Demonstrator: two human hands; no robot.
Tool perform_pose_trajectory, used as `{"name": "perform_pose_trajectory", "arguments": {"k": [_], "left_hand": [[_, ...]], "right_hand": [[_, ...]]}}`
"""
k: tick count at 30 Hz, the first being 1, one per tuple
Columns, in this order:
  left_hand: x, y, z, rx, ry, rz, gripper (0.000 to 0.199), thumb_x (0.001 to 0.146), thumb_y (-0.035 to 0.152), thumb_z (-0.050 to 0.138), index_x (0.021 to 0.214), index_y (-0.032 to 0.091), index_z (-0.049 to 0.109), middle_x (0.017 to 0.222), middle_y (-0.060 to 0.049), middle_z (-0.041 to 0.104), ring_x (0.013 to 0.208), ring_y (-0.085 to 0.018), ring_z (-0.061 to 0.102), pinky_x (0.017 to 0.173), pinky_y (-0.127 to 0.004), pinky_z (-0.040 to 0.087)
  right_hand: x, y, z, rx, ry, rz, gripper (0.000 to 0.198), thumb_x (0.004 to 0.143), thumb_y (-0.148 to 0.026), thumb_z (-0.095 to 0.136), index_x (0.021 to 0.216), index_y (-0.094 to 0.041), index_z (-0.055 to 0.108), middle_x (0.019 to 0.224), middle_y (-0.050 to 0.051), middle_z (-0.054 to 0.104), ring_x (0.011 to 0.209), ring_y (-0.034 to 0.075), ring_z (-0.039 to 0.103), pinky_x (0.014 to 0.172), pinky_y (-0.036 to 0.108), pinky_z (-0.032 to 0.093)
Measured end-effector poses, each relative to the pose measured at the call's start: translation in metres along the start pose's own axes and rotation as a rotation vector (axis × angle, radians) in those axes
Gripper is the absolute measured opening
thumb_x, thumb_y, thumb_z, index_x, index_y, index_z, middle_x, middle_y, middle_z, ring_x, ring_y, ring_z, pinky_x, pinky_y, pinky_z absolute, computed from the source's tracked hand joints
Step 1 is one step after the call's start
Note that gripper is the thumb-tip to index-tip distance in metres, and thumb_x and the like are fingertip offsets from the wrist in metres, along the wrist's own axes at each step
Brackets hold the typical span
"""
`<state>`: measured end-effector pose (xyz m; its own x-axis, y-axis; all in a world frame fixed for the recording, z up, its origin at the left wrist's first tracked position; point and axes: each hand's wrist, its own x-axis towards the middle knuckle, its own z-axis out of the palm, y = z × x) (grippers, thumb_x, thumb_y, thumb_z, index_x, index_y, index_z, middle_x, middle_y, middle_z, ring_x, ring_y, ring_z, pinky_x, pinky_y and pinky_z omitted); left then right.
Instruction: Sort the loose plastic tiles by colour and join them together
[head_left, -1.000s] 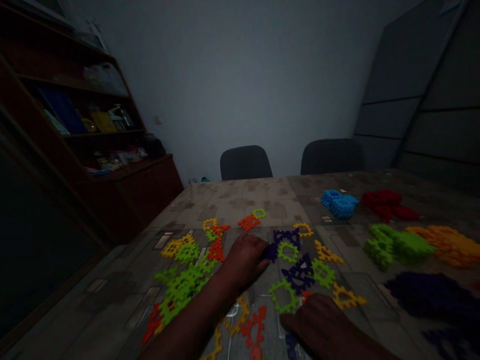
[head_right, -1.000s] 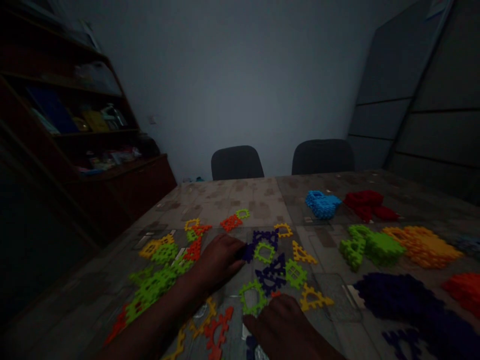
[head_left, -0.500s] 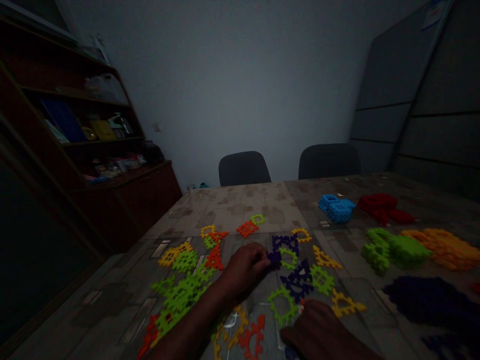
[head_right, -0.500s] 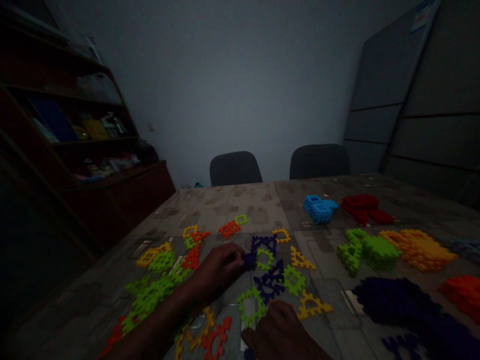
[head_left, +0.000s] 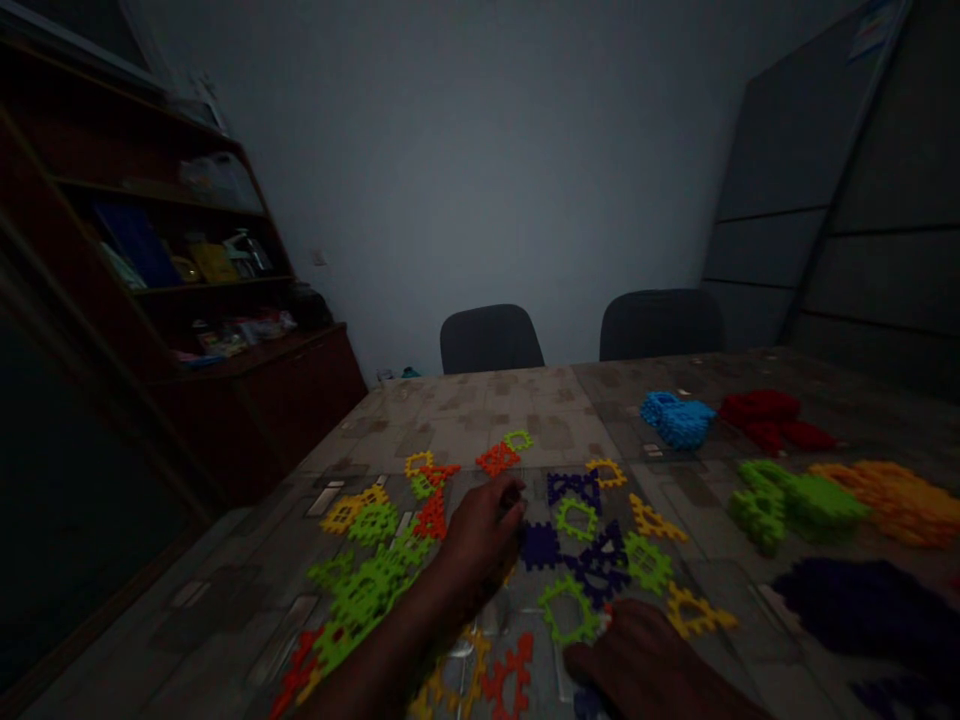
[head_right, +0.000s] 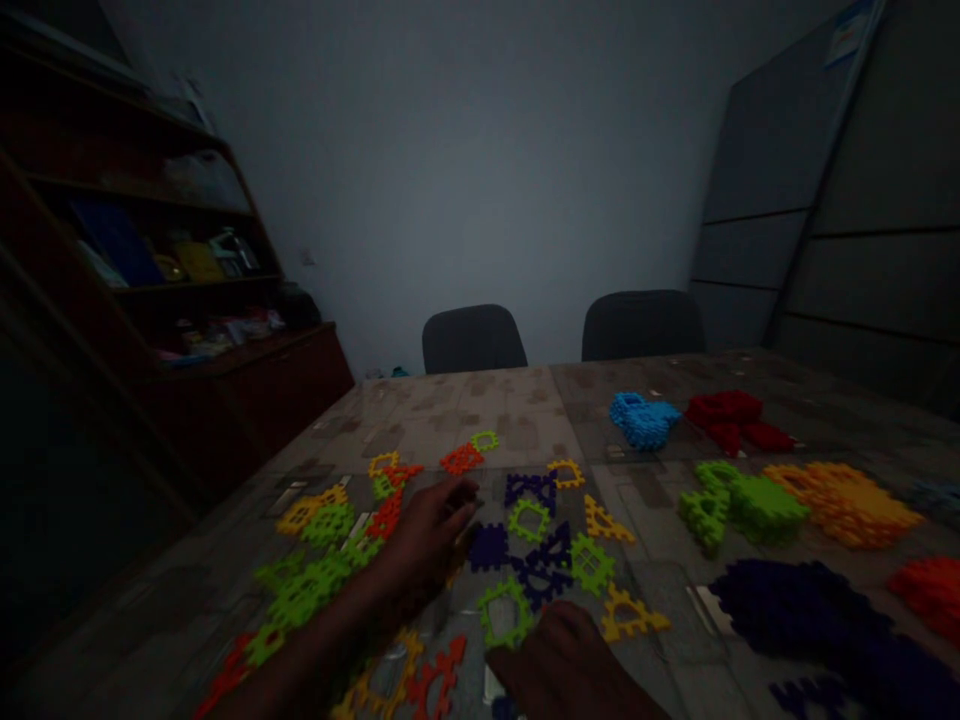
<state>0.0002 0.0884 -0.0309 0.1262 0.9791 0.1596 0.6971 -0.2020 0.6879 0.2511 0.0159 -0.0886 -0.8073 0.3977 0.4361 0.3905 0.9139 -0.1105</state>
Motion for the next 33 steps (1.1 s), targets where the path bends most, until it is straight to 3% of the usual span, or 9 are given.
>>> {"name": "perform_pose_trajectory", "arguments": {"k": [2, 5, 9, 13, 17, 22, 28, 33], "left_hand": [[-0.006, 0.011, -0.001, 0.066, -0.022, -0.023, 0.036, 0.086, 0.033, 0.060, 0.117, 0.017, 0.068, 0.115, -0.014, 0.074, 0.107, -0.032, 0.069, 0.091, -0.039, 0.051], [-0.016, 0.027, 0.001, 0.140, -0.055, -0.041, 0.054, 0.082, 0.041, 0.070, 0.130, 0.016, 0.063, 0.127, -0.017, 0.068, 0.115, -0.036, 0.064, 0.098, -0.044, 0.048], [-0.025, 0.039, 0.008, 0.331, -0.109, -0.025, 0.061, 0.082, 0.042, 0.073, 0.135, 0.016, 0.060, 0.131, -0.016, 0.063, 0.120, -0.037, 0.060, 0.101, -0.046, 0.047], [-0.025, 0.039, 0.012, 0.432, -0.132, 0.002, 0.052, 0.084, 0.036, 0.070, 0.131, 0.017, 0.062, 0.127, -0.016, 0.062, 0.119, -0.037, 0.058, 0.100, -0.046, 0.047], [-0.023, 0.037, 0.010, 0.424, -0.156, 0.029, 0.052, 0.086, 0.029, 0.067, 0.136, 0.018, 0.059, 0.125, -0.015, 0.063, 0.118, -0.035, 0.057, 0.100, -0.044, 0.047], [-0.021, 0.030, 0.004, 0.372, -0.204, 0.062, 0.058, 0.084, 0.026, 0.069, 0.140, 0.020, 0.056, 0.130, -0.014, 0.062, 0.122, -0.034, 0.056, 0.103, -0.042, 0.046], [-0.019, 0.022, -0.001, 0.282, -0.253, 0.147, 0.068, 0.081, 0.018, 0.070, 0.147, 0.025, 0.050, 0.143, -0.008, 0.060, 0.132, -0.025, 0.054, 0.114, -0.033, 0.038], [-0.020, 0.029, 0.004, 0.322, -0.164, 0.096, 0.069, 0.082, 0.035, 0.075, 0.145, 0.018, 0.052, 0.143, -0.016, 0.057, 0.132, -0.036, 0.049, 0.115, -0.048, 0.034]], "right_hand": [[0.001, 0.005, -0.002, 0.049, -0.032, 0.047, 0.054, 0.091, -0.024, 0.060, 0.142, -0.024, 0.046, 0.101, 0.005, 0.073, 0.088, 0.024, 0.067, 0.087, 0.036, 0.051], [-0.002, 0.016, -0.001, 0.056, 0.027, 0.125, 0.072, 0.082, -0.026, 0.064, 0.150, -0.026, 0.041, 0.104, 0.008, 0.074, 0.088, 0.028, 0.069, 0.081, 0.038, 0.055], [-0.008, 0.026, -0.004, 0.065, 0.031, 0.155, 0.087, 0.076, -0.029, 0.065, 0.157, -0.025, 0.034, 0.118, 0.011, 0.072, 0.101, 0.032, 0.068, 0.089, 0.043, 0.055], [-0.008, 0.026, 0.002, -0.011, 0.092, 0.115, 0.081, 0.077, -0.022, 0.063, 0.154, -0.026, 0.038, 0.117, 0.009, 0.074, 0.101, 0.030, 0.069, 0.092, 0.043, 0.054], [-0.002, 0.014, 0.010, -0.107, 0.179, 0.041, 0.070, 0.079, -0.021, 0.065, 0.145, -0.022, 0.043, 0.101, 0.007, 0.077, 0.083, 0.027, 0.071, 0.085, 0.041, 0.054], [0.001, -0.004, -0.008, -0.014, -0.011, 0.002, 0.051, 0.094, -0.025, 0.062, 0.142, -0.021, 0.044, 0.099, 0.003, 0.076, 0.090, 0.021, 0.069, 0.099, 0.038, 0.047], [-0.003, -0.003, -0.004, -0.044, -0.038, -0.010, 0.041, 0.104, -0.032, 0.053, 0.143, -0.021, 0.045, 0.098, 0.001, 0.074, 0.089, 0.019, 0.068, 0.103, 0.040, 0.042], [-0.003, -0.001, -0.003, -0.059, -0.031, -0.016, 0.044, 0.103, -0.032, 0.052, 0.145, -0.021, 0.043, 0.093, 0.001, 0.073, 0.086, 0.019, 0.066, 0.099, 0.039, 0.044]]}}
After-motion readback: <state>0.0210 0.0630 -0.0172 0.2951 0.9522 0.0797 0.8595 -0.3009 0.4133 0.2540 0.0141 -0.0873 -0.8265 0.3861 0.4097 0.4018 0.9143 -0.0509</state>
